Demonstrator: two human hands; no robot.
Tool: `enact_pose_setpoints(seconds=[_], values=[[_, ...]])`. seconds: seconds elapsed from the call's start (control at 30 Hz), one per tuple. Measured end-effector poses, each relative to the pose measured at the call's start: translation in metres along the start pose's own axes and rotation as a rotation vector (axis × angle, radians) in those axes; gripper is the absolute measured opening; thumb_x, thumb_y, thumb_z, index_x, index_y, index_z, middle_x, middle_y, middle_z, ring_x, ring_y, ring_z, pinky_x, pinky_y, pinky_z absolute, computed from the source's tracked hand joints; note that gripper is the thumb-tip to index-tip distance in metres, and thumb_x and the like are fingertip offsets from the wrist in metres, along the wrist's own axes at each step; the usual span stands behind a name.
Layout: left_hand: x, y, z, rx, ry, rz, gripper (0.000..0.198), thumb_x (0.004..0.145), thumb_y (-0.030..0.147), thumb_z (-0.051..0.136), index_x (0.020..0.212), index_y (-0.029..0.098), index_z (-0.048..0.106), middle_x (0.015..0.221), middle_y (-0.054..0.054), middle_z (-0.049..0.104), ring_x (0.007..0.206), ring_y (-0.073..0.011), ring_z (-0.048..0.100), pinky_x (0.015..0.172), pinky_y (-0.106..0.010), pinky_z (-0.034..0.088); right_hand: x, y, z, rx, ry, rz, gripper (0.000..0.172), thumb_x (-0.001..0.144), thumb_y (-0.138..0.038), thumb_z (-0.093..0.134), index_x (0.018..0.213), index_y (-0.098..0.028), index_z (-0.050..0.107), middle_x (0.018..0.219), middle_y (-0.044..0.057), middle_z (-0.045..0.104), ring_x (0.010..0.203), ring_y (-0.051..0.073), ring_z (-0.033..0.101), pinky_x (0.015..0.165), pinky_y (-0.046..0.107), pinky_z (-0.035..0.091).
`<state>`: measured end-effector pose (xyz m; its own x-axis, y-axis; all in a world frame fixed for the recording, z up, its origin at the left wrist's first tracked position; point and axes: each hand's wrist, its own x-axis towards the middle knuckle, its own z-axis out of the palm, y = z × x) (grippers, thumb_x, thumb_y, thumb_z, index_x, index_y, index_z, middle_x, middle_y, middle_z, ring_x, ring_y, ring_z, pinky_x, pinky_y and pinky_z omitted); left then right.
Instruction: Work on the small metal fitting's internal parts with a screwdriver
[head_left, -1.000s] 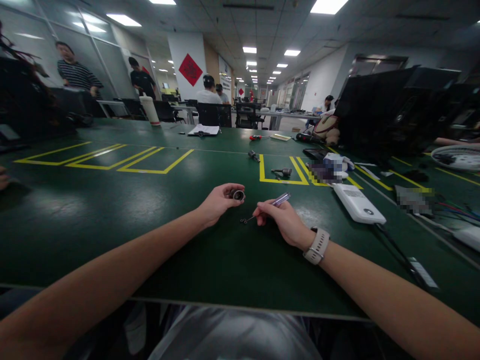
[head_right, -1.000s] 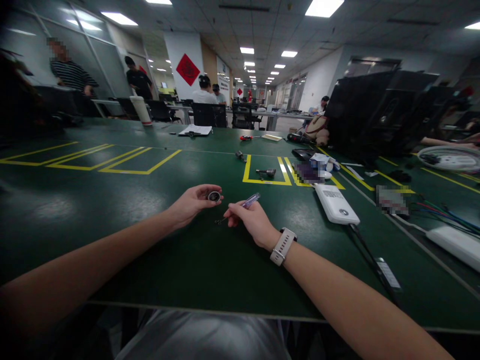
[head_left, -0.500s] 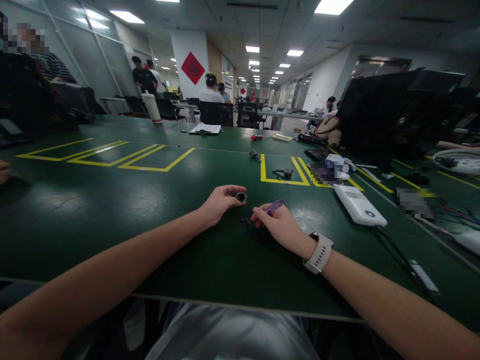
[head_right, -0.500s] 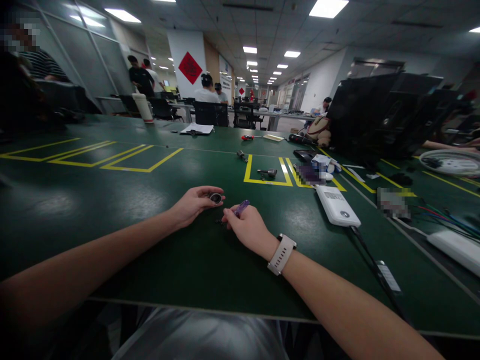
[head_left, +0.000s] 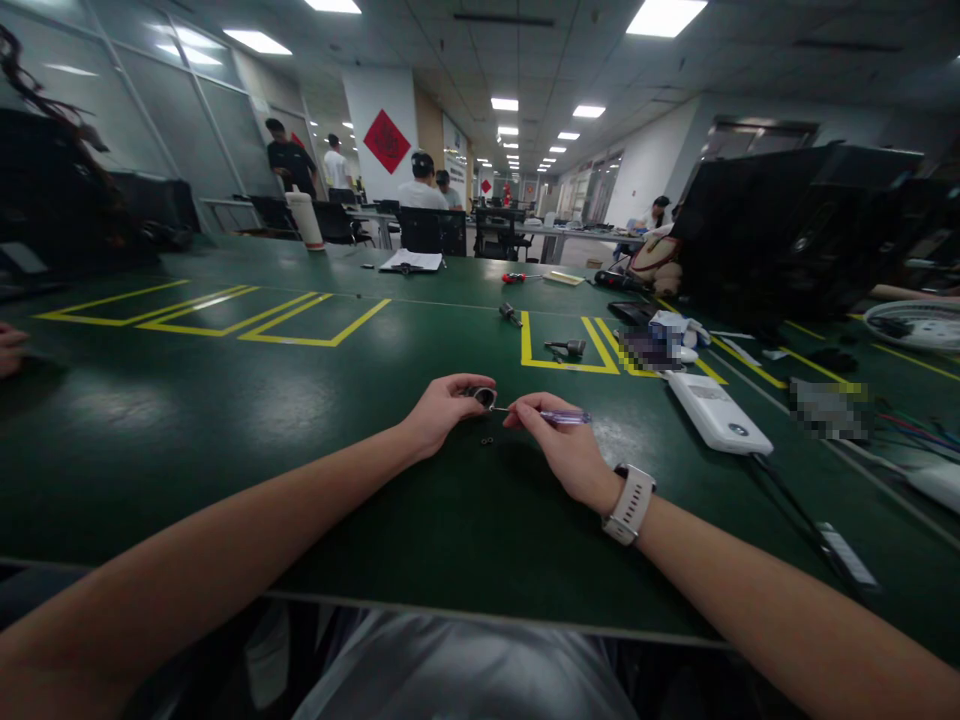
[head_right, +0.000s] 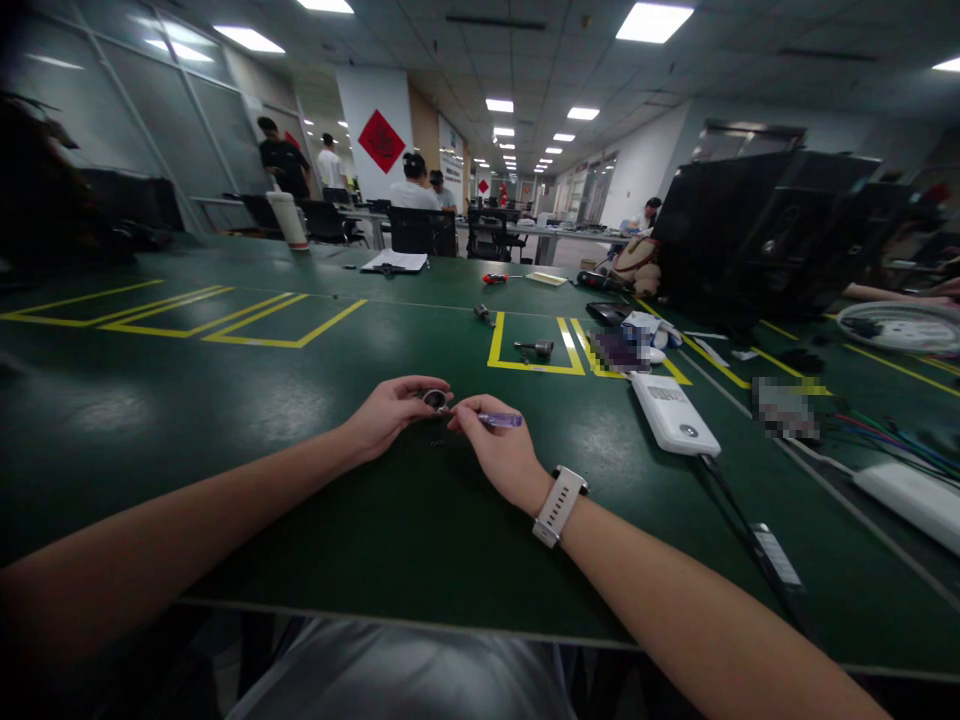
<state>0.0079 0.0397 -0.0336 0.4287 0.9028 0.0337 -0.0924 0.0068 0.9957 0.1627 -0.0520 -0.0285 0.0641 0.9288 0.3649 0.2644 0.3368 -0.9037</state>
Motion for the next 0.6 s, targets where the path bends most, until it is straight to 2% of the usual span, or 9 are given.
enact_pose_setpoints(seconds=[0.13,0.27,0.6], values=[[-0.001,0.0,0.0,0.02,-0.004,0.016,0.033,0.056,0.006,0.066,0.087,0.014,0.068,0.093,-0.006,0.066,0.089,-0.0197,0.061,0.09,-0.04,0.046,0.0,-0.004,0.001,-0.021,-0.041,0.009,0.015,0.082,-0.027,0.056,0.09,-0.017,0.065,0.09,0.005,0.07,0.087,0.018,0.065,0.08,0.032,0.048],[-0.003,0.003,0.002,0.028,-0.005,0.017,0.032,0.057,0.007,0.067,0.088,0.014,0.068,0.094,-0.006,0.066,0.09,-0.0201,0.061,0.089,-0.04,0.046,0.001,0.0,0.003,-0.052,-0.055,-0.015,0.017,0.082,-0.023,0.055,0.094,-0.017,0.066,0.093,0.006,0.07,0.089,0.017,0.065,0.081,0.031,0.049],[-0.007,0.004,0.005,0.044,-0.003,0.041,0.024,0.058,0.008,0.065,0.082,0.012,0.068,0.083,-0.005,0.068,0.078,-0.0171,0.063,0.083,-0.038,0.05,0.0,0.005,0.005,-0.248,-0.079,-0.186,0.021,0.085,-0.02,0.05,0.1,-0.018,0.066,0.101,0.008,0.068,0.092,0.017,0.063,0.082,0.032,0.049]])
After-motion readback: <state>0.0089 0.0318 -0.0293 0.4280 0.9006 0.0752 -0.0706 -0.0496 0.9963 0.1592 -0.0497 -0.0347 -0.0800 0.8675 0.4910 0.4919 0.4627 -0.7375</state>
